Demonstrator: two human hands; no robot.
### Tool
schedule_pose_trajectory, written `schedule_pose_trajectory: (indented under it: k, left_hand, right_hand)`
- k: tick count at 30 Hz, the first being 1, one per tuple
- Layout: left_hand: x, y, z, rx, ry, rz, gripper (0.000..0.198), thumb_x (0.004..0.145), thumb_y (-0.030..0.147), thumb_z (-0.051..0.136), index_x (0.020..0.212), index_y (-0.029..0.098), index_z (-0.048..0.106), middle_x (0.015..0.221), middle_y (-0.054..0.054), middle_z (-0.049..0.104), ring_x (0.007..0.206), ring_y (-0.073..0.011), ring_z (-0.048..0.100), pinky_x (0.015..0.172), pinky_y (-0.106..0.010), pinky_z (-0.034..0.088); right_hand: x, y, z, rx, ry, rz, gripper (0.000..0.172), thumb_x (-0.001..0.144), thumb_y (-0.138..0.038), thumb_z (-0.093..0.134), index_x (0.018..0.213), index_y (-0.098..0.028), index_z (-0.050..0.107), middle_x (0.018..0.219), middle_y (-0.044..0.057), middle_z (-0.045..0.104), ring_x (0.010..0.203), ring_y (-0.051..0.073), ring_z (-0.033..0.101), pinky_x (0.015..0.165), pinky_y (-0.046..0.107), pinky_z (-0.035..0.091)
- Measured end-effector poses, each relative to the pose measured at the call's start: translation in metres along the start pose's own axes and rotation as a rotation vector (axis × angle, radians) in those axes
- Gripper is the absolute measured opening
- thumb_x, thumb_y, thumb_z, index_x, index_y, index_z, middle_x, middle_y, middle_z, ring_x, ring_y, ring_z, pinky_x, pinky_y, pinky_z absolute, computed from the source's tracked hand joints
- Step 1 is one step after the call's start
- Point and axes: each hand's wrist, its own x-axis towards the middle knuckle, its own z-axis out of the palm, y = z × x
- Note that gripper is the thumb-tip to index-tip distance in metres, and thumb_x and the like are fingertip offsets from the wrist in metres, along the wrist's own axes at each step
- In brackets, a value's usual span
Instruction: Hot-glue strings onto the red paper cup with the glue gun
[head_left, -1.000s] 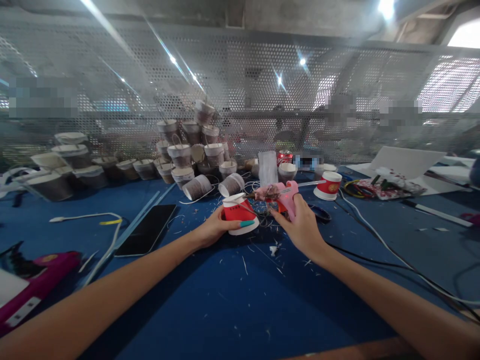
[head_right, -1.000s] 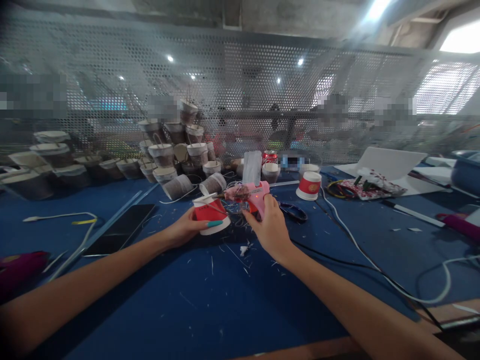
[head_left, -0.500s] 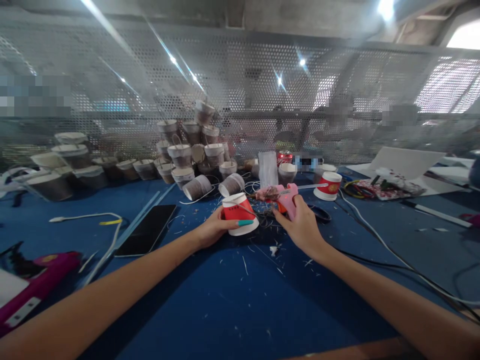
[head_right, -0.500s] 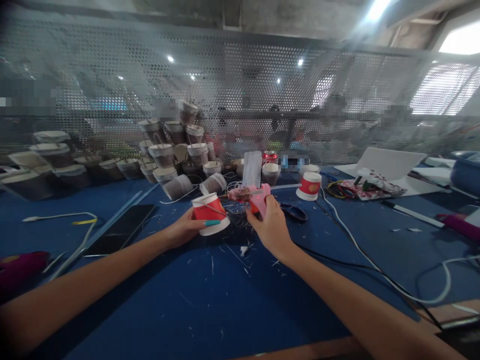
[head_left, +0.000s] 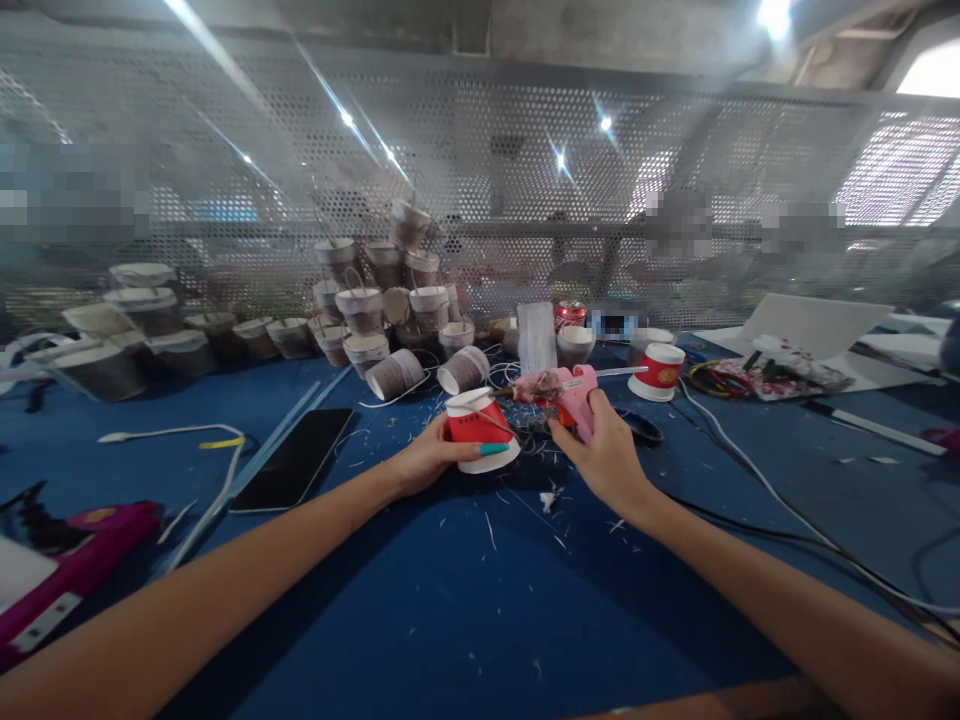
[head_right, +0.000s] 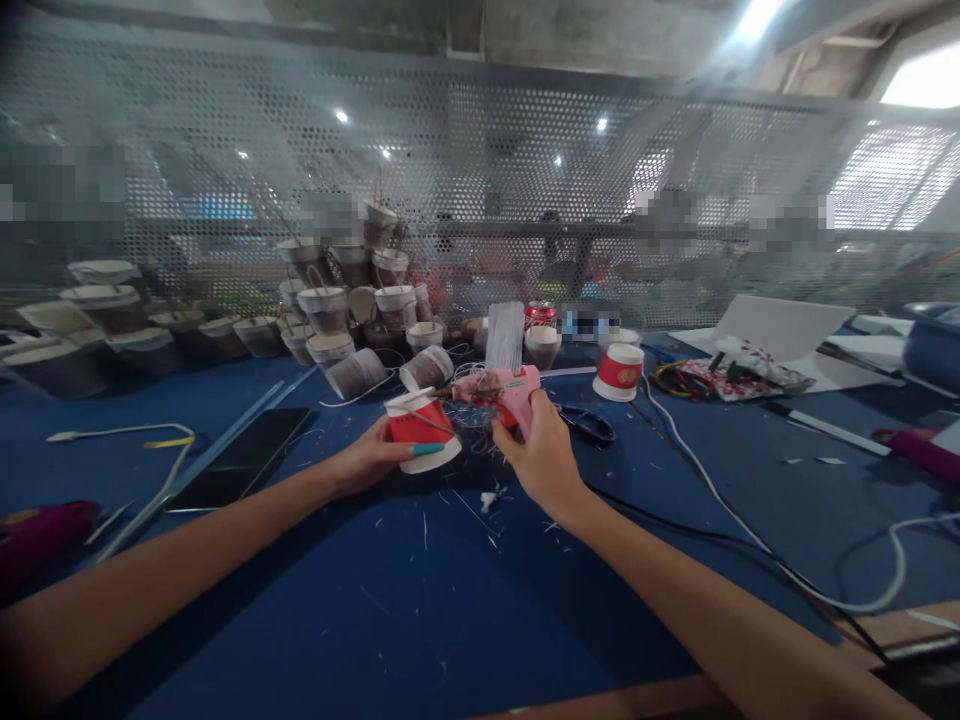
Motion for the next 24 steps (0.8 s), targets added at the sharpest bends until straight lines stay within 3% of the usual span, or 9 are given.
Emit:
schedule_pose_trajectory:
  k: [8,24]
  left_hand:
    - [-0.0010,0.0005,0.0011,-0.027,0.033,-0.021,0.051,0.049,0.017,0.081,0.097,0.014,0.064,0.089,-0.006,0.071,0.084,-0.0202,0.065,0.086,-0.035,0.045]
    - [-0.0007,0.0001,0.0018,-0.002,0.007,-0.019,0.046,0.053,0.015,0.077,0.098,0.015,0.064,0.092,-0.007,0.071,0.086,-0.0220,0.065,0.087,-0.038,0.044]
  right_hand:
    - [0.0000,-0.0011,-0.0018,0.010,-0.020,0.008,0.026,0.073,-0.036,0.055,0.074,-0.022,0.033,0.070,0.001,0.045,0.067,0.018,0.048,0.057,0.032,0.038]
    - [-0.0002,-0.0013,-0.0024,0.019,-0.001,-0.019,0.021,0.073,-0.034,0.055,0.077,-0.021,0.038,0.070,0.000,0.046,0.066,0.016,0.046,0.057,0.031,0.038]
